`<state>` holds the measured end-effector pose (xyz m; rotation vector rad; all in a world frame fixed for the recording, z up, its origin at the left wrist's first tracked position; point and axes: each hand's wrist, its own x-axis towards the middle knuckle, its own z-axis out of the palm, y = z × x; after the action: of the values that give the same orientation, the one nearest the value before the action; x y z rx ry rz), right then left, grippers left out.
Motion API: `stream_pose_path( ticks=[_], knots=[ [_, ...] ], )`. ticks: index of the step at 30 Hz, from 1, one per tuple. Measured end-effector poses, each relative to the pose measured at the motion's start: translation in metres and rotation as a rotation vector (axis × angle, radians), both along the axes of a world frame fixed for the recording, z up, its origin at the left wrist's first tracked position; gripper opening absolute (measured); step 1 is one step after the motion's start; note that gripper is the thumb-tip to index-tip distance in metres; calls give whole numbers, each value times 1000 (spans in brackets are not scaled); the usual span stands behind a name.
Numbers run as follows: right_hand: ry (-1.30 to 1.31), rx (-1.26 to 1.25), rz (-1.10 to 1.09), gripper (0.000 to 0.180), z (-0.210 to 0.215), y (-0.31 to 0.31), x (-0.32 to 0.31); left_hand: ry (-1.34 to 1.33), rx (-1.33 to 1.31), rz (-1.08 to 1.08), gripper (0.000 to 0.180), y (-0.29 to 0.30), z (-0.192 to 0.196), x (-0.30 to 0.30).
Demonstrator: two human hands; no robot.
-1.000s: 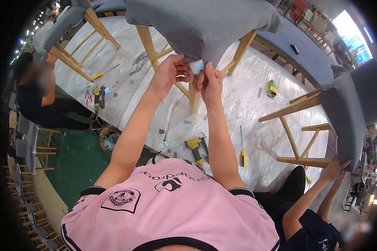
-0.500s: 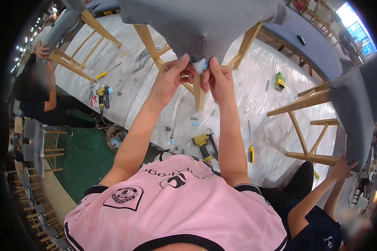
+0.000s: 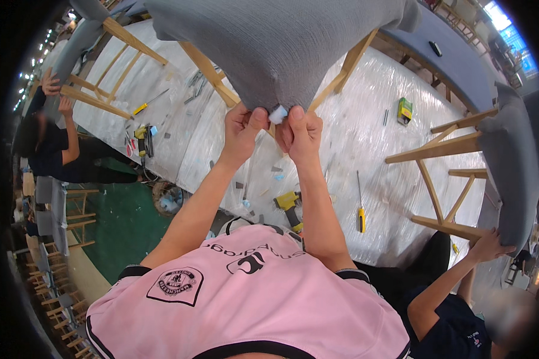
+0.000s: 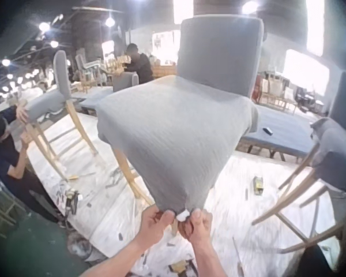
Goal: The person stretches and secures gray fabric over a wooden chair frame, using a staple gun to attach the fabric to the underside. They trim excess fabric with scissors and tuck edges to ensure a smooth finish.
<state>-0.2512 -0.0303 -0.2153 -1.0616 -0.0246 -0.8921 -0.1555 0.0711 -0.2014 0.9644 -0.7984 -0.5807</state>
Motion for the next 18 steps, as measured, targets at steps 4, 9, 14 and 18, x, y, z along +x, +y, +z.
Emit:
stream_pose_path(
  ticks=[4, 9, 14, 18],
  knots=[
    [-34, 5, 21, 64, -3, -5, 3, -60, 57, 21, 33, 0, 11, 2],
    [6, 12, 10, 63, 3, -5, 6, -105, 136, 206, 64, -4, 7, 18],
    [21, -19, 36, 64, 5, -7, 4, -53, 59, 189, 103, -29, 53, -3],
    [60, -9, 12, 63, 11, -2, 2, -96, 77, 67, 109, -31, 65, 1]
  ],
)
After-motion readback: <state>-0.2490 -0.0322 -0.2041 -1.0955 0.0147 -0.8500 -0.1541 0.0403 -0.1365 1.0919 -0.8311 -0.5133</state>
